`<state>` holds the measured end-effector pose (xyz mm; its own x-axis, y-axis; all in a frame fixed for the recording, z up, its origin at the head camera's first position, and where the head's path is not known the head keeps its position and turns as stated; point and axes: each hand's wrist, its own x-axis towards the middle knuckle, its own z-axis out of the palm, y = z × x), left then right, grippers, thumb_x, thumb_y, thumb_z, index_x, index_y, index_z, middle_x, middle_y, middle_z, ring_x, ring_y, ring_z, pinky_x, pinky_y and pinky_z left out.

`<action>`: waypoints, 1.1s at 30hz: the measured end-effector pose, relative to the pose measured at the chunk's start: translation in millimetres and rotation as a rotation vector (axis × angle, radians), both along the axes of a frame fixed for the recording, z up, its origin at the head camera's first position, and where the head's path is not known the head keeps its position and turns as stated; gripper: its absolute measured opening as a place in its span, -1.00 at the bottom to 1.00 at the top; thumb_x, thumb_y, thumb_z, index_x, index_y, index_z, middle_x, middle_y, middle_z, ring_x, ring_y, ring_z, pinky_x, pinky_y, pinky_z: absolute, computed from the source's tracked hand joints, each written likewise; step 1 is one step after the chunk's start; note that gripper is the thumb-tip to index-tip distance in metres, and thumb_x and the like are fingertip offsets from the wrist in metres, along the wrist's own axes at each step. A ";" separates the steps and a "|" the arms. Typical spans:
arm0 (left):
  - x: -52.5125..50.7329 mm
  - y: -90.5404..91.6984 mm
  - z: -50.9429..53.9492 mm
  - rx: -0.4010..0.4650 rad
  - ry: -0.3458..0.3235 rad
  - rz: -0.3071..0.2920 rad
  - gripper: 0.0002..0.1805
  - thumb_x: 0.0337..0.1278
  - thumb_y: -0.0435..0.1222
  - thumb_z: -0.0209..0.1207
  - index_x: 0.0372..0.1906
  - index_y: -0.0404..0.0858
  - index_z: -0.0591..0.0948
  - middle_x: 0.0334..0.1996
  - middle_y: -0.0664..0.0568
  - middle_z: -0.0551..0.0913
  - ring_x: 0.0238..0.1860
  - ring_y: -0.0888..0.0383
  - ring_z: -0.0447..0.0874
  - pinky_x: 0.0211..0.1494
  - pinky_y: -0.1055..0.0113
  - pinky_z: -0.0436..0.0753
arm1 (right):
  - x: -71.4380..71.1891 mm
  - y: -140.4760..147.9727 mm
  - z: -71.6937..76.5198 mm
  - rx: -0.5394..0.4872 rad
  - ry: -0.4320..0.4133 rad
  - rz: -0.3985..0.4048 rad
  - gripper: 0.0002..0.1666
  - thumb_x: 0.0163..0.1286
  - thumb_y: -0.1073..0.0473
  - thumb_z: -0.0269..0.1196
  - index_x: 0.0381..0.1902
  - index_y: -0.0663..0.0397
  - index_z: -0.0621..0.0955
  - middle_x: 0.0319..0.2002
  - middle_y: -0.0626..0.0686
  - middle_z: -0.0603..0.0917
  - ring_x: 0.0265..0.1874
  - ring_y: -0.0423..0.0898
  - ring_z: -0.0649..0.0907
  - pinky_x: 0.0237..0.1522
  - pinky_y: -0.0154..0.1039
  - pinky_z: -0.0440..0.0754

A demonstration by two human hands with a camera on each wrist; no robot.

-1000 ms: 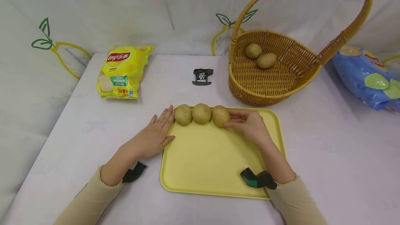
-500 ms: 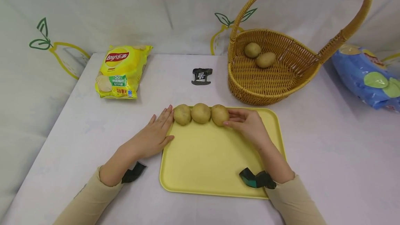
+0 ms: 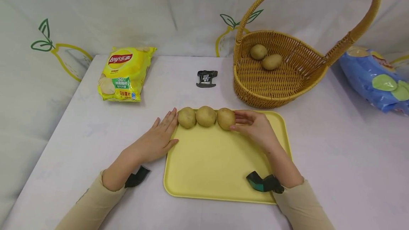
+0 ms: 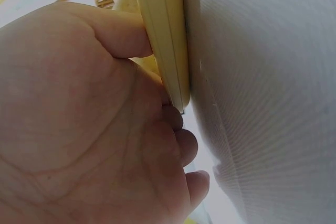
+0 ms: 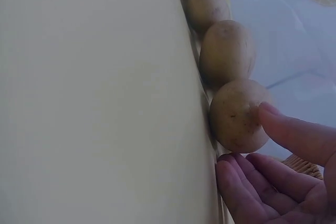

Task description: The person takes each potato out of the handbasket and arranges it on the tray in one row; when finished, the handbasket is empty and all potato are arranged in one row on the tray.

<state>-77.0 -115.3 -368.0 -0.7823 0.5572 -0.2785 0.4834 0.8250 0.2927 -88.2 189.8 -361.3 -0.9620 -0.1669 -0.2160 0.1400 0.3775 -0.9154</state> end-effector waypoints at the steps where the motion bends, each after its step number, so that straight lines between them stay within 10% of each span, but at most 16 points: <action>1: 0.1 -0.3 0.2 0.000 0.000 -0.002 -0.24 0.43 -0.13 -0.12 0.45 -0.44 -0.17 0.47 -0.20 -0.34 0.47 -0.05 -0.37 0.42 -0.08 -0.13 | 0.0 0.2 0.6 -0.001 0.000 0.003 -0.37 0.20 0.26 0.35 0.20 0.40 0.45 0.11 0.29 0.53 -0.19 -0.41 0.61 -0.21 -0.44 0.58; 19: 0.5 -0.4 0.9 0.001 0.027 -0.003 -0.23 0.42 -0.13 -0.09 0.46 -0.44 -0.14 0.48 -0.21 -0.30 0.47 -0.05 -0.33 0.42 -0.07 -0.08 | -11.5 31.5 51.8 0.073 0.218 0.061 -0.52 0.25 0.32 0.29 0.13 0.35 0.52 -0.10 -0.26 0.67 -0.16 -0.33 0.66 -0.20 -0.49 0.57; 33: 1.2 0.2 -0.8 -0.007 0.024 0.008 -0.24 0.42 -0.12 -0.10 0.46 -0.42 -0.15 0.48 -0.19 -0.32 0.47 -0.03 -0.34 0.42 -0.05 -0.12 | -62.1 62.9 103.9 0.245 0.249 0.018 -0.53 0.22 0.19 0.34 0.12 0.01 0.59 -0.17 -0.39 0.65 -0.14 -0.47 0.58 -0.28 -0.61 0.48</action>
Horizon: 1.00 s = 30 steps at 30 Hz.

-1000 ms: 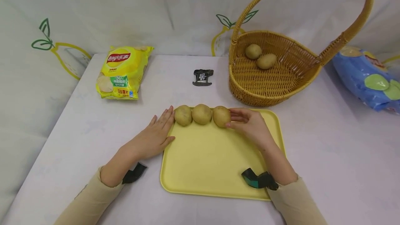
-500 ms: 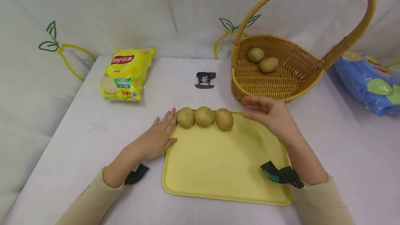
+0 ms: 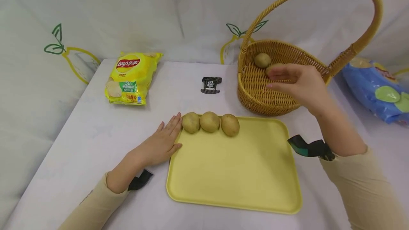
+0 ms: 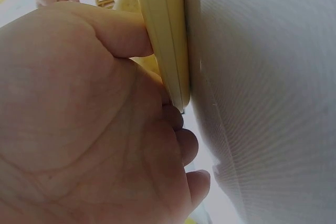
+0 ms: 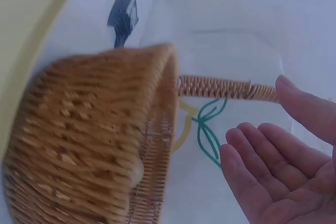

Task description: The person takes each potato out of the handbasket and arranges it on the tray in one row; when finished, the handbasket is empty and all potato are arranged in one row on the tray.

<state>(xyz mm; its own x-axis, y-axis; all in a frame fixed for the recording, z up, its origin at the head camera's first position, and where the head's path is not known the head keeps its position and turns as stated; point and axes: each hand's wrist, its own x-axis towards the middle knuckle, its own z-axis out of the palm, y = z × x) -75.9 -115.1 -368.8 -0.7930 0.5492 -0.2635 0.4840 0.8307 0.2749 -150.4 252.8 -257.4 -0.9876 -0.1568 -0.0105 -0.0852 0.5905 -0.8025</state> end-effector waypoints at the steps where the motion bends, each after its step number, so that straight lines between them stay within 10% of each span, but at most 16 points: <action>1: 0.1 -0.1 0.2 0.001 0.000 0.001 -0.24 0.42 -0.12 -0.10 0.46 -0.42 -0.15 0.48 -0.18 -0.32 0.47 -0.03 -0.34 0.42 -0.05 -0.12 | -4.9 2.6 2.6 0.018 -0.015 0.003 -0.51 0.23 0.14 0.34 0.15 0.02 0.57 -0.18 -0.39 0.65 -0.12 -0.47 0.56 -0.26 -0.62 0.46; 7: -0.4 -0.3 1.0 0.001 -0.003 0.000 -0.24 0.43 -0.11 -0.12 0.46 -0.42 -0.15 0.48 -0.18 -0.32 0.47 -0.02 -0.36 0.42 -0.05 -0.13 | -41.9 21.7 11.1 0.117 -0.051 -0.008 -0.42 0.26 -0.03 0.29 0.23 -0.09 0.51 -0.19 -0.47 0.61 0.00 -0.41 0.44 0.01 -0.54 0.34; 13: -0.3 0.2 2.3 0.005 -0.008 0.003 -0.23 0.43 -0.10 -0.12 0.46 -0.42 -0.15 0.48 -0.17 -0.32 0.47 -0.02 -0.36 0.42 -0.05 -0.13 | -74.2 40.0 12.3 0.145 -0.072 -0.022 -0.39 0.27 -0.10 0.27 0.26 -0.16 0.48 -0.24 -0.52 0.57 0.12 -0.24 0.40 0.35 0.15 -0.02; 30: 0.0 0.9 0.8 0.014 -0.002 0.012 -0.23 0.42 -0.11 -0.09 0.46 -0.44 -0.13 0.48 -0.18 -0.29 0.47 -0.03 -0.35 0.42 -0.06 -0.11 | -116.8 68.9 -30.2 0.097 -0.234 -0.085 -0.28 0.19 -0.21 0.29 0.30 -0.23 0.43 -0.35 -0.60 0.51 0.38 0.11 0.14 0.34 0.16 0.00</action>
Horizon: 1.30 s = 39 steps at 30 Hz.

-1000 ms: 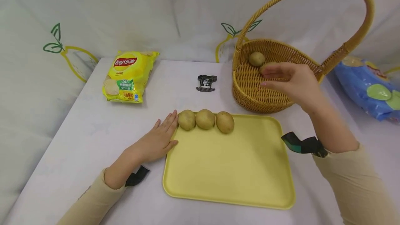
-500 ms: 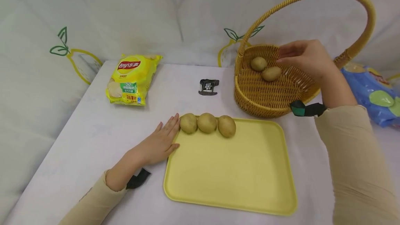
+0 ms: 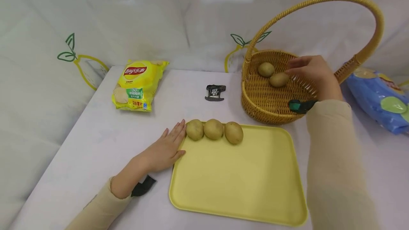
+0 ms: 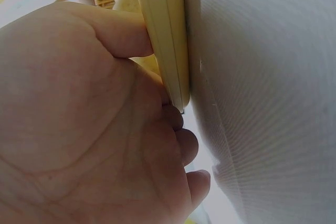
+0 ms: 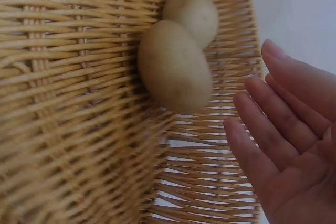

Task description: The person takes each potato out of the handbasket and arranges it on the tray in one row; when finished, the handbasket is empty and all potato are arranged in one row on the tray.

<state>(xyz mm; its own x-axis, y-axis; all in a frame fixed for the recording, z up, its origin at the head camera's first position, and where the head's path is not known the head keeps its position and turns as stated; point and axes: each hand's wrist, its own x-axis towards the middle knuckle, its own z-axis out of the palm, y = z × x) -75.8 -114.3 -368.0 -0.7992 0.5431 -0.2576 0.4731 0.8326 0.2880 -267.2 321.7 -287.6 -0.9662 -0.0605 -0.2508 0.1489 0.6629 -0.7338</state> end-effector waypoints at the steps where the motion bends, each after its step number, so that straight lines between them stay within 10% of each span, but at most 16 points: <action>1: -0.1 -0.2 0.2 -0.002 0.001 0.001 -0.23 0.42 -0.11 -0.09 0.46 -0.44 -0.12 0.48 -0.18 -0.29 0.47 -0.03 -0.35 0.42 -0.06 -0.11 | -1.1 -0.9 -2.1 0.013 -0.002 0.007 -0.25 0.19 -0.22 0.29 0.32 -0.20 0.41 -0.33 -0.59 0.50 0.38 0.16 0.13 0.33 0.17 0.01; 11: -0.4 0.2 -0.9 -0.019 0.015 -0.006 -0.23 0.42 -0.10 -0.10 0.46 -0.43 -0.13 0.48 -0.18 -0.29 0.47 -0.02 -0.35 0.42 -0.05 -0.10 | -7.4 -14.9 -24.0 -0.004 -0.031 -0.004 -0.02 0.16 -0.19 0.34 0.41 0.10 0.26 -0.01 -0.34 0.52 0.36 0.26 0.10 0.30 0.24 0.03; 15: -0.7 0.2 -0.5 -0.030 0.017 -0.007 -0.23 0.42 -0.09 -0.11 0.46 -0.43 -0.14 0.48 -0.18 -0.30 0.47 -0.01 -0.36 0.42 -0.04 -0.10 | -8.7 -16.4 -24.6 0.055 -0.066 0.035 0.04 0.18 -0.18 0.32 0.45 0.17 0.15 0.41 0.16 0.20 0.38 0.32 0.00 0.30 0.27 -0.03; 20: -0.3 0.1 0.4 -0.028 0.013 -0.006 -0.23 0.42 -0.09 -0.11 0.46 -0.43 -0.14 0.48 -0.18 -0.30 0.47 -0.01 -0.36 0.42 -0.04 -0.10 | -9.1 -18.3 -25.0 0.148 -0.074 0.117 0.03 0.25 -0.12 0.28 0.44 0.30 0.08 0.36 0.45 0.12 0.31 0.42 0.07 0.24 0.32 0.05; 39: -0.7 0.6 -2.4 -0.025 0.012 -0.009 -0.23 0.42 -0.10 -0.11 0.46 -0.43 -0.14 0.48 -0.18 -0.31 0.47 -0.02 -0.35 0.42 -0.04 -0.10 | -11.8 -19.5 -28.0 0.264 -0.041 0.222 0.01 0.22 -0.17 0.30 0.36 0.39 0.21 0.27 0.50 0.25 0.24 0.43 0.19 0.20 0.32 0.13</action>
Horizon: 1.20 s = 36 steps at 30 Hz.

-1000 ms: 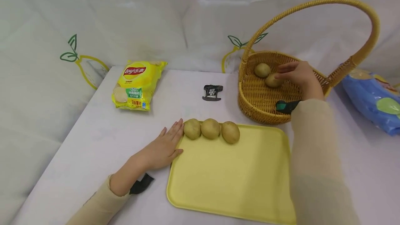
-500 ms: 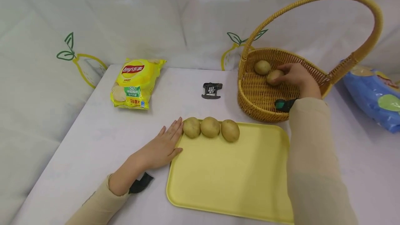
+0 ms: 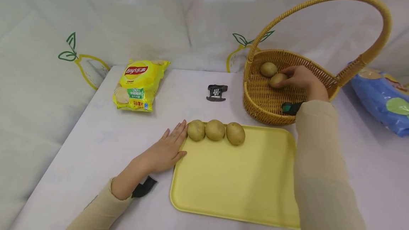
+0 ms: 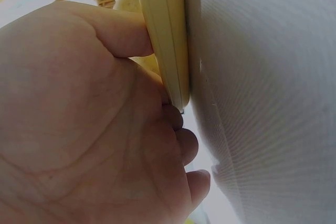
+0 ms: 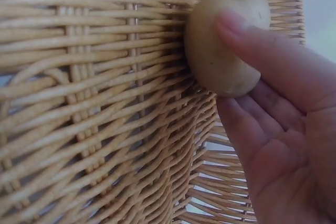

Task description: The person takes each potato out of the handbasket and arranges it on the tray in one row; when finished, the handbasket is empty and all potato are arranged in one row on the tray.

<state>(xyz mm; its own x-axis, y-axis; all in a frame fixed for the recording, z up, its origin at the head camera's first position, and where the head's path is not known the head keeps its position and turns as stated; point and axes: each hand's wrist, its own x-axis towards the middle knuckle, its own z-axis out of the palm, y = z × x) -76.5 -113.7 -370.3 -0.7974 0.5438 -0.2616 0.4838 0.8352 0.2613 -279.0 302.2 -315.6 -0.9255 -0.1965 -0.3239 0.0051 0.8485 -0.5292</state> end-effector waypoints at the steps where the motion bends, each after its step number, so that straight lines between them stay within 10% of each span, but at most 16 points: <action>1: 0.2 0.2 -0.2 0.000 0.000 0.000 -0.23 0.42 -0.09 -0.11 0.46 -0.43 -0.14 0.48 -0.17 -0.31 0.47 -0.01 -0.35 0.42 -0.04 -0.10 | 0.3 -0.3 0.2 -0.001 -0.001 0.001 0.00 0.20 -0.17 0.31 0.35 0.39 0.23 0.27 0.49 0.25 0.24 0.43 0.19 0.19 0.32 0.13; 23: 1.7 -1.0 3.9 0.012 -0.008 0.005 -0.23 0.43 -0.09 -0.11 0.46 -0.43 -0.15 0.48 -0.18 -0.32 0.47 -0.01 -0.36 0.42 -0.05 -0.11 | 9.8 -23.4 47.3 -0.037 0.155 0.063 -0.12 0.13 -0.09 0.40 0.33 0.16 0.37 0.22 0.34 0.42 0.13 0.22 0.39 0.11 0.20 0.30; 36: 0.8 -0.9 1.8 0.016 -0.002 0.002 -0.23 0.43 -0.10 -0.12 0.46 -0.42 -0.15 0.48 -0.18 -0.31 0.47 -0.01 -0.36 0.42 -0.05 -0.11 | 46.8 -32.7 64.2 0.002 0.275 0.119 -0.15 0.07 -0.07 0.44 0.30 0.06 0.44 0.23 0.32 0.42 0.11 0.20 0.41 0.03 0.07 0.35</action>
<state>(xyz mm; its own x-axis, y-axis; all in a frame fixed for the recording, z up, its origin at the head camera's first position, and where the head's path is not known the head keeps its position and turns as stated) -75.7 -114.6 -368.5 -0.7978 0.5466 -0.2546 0.4820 0.8318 0.2753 -232.2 269.5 -251.4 -0.9491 -0.3083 -0.0647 -0.2375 0.8354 -0.4957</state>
